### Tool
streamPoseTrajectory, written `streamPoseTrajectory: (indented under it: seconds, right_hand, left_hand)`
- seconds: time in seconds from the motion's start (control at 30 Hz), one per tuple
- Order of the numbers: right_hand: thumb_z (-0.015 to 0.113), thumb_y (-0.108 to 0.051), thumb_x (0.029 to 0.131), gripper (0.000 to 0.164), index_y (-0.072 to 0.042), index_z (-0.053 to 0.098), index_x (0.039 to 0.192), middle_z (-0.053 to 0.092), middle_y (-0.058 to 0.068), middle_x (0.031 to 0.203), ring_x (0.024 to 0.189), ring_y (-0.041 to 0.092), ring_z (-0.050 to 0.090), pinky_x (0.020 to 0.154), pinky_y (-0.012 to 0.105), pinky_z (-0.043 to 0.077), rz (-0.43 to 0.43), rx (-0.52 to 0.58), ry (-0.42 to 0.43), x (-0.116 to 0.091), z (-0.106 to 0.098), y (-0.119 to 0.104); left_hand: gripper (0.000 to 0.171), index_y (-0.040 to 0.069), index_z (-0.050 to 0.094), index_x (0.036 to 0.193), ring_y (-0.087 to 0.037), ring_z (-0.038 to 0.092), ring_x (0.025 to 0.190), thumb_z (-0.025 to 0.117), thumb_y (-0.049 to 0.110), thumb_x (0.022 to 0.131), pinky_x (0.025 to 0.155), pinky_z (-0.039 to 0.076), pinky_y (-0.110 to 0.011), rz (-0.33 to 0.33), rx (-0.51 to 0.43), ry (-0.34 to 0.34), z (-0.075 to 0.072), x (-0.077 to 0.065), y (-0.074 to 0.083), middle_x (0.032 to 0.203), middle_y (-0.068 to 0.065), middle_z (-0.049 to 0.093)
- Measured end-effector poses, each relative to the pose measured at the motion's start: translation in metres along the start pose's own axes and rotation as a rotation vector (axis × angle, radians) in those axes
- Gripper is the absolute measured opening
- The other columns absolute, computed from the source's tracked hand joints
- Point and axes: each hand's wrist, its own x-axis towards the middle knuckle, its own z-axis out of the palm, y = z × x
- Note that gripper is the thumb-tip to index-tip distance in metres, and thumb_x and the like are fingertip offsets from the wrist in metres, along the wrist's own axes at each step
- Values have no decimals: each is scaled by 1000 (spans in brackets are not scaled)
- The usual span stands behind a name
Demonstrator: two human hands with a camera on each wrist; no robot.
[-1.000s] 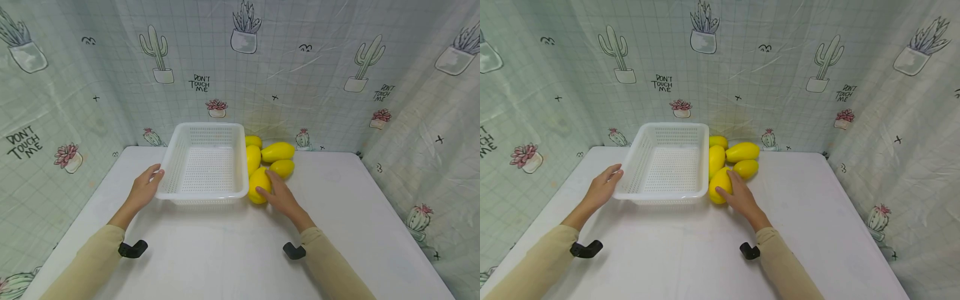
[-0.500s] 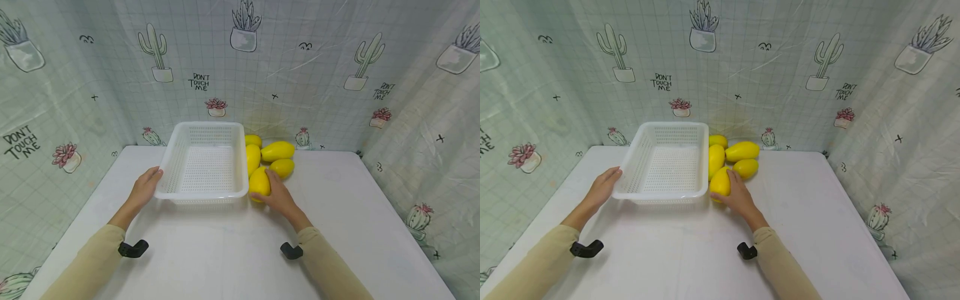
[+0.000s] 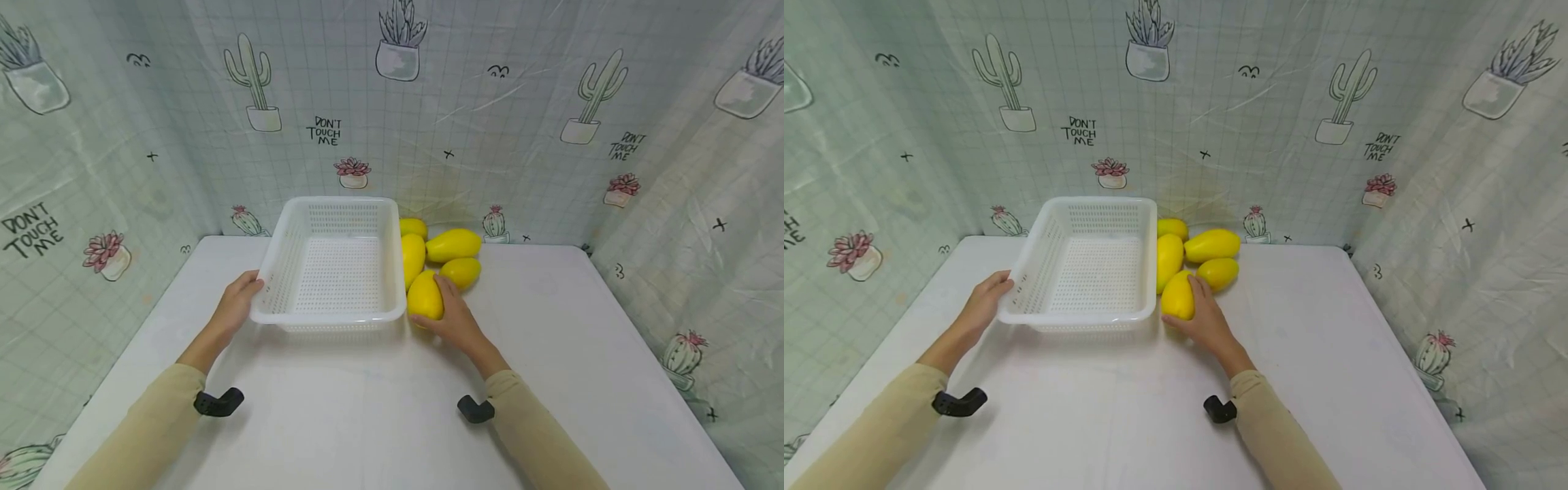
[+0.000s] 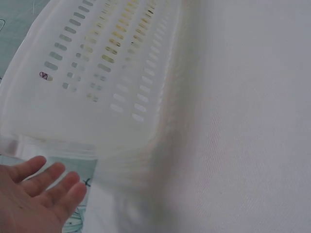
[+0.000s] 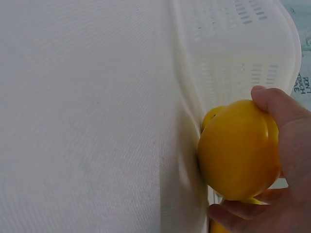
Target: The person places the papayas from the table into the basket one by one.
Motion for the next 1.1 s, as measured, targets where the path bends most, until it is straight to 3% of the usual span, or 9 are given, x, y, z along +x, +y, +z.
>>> streamPoseTrajectory:
  seconds: [0.3, 0.47, 0.6, 0.7, 0.87, 0.93, 1.1]
  right_hand:
    - [76, -45, 78, 96, -18, 22, 152, 23, 8, 159, 140, 32, 34, 115, 54, 31, -6, 25, 29, -1, -1, 1]
    - [76, -44, 78, 95, -19, 23, 152, 24, 7, 159, 141, 31, 33, 116, 53, 30, 1, 44, 46, -2, -1, 1]
    - [76, -45, 78, 94, -21, 23, 152, 25, 5, 159, 139, 30, 35, 115, 53, 31, 6, 57, 60, -3, -2, 1]
    - [76, -45, 78, 93, -22, 23, 152, 25, 4, 158, 138, 29, 36, 114, 53, 33, 2, 68, 65, -3, -2, 2]
    - [75, -45, 79, 92, -22, 25, 151, 27, 3, 158, 136, 29, 38, 113, 53, 35, -14, 92, 86, -4, -2, 2]
    - [75, -45, 79, 91, -21, 25, 151, 27, 4, 158, 136, 29, 38, 113, 53, 34, -17, 98, 95, -4, -3, 1]
    - [74, -47, 80, 91, -21, 25, 152, 28, 4, 157, 135, 29, 38, 113, 53, 34, -23, 95, 105, -4, -5, 1]
  left_hand:
    - [53, 3, 36, 145, -37, 45, 124, 26, 35, 104, 103, 37, -52, -16, -17, 2, -3, 6, -1, 140, -24, 45]
    - [54, 2, 37, 144, -34, 45, 122, 26, 37, 104, 99, 38, -46, -19, -26, 4, -4, 7, 1, 139, -23, 46]
    - [56, 4, 35, 146, -37, 44, 127, 27, 40, 104, 104, 37, -54, -22, -25, 8, -4, 10, 0, 142, -23, 44]
    - [59, 6, 35, 147, -38, 42, 130, 29, 45, 103, 105, 37, -58, -14, -13, 16, -4, 22, -18, 145, -22, 42]
    - [61, 18, 44, 143, -27, 49, 124, 33, 58, 99, 99, 43, -52, 5, 34, 94, -2, 60, -73, 142, -10, 49]
    - [59, 20, 47, 140, -24, 50, 121, 36, 59, 97, 98, 44, -51, 4, 28, 116, -2, 67, -82, 140, -7, 51]
    - [58, 13, 45, 142, -30, 47, 127, 42, 51, 98, 102, 41, -53, -15, -55, 65, -6, 47, -50, 145, -13, 46]
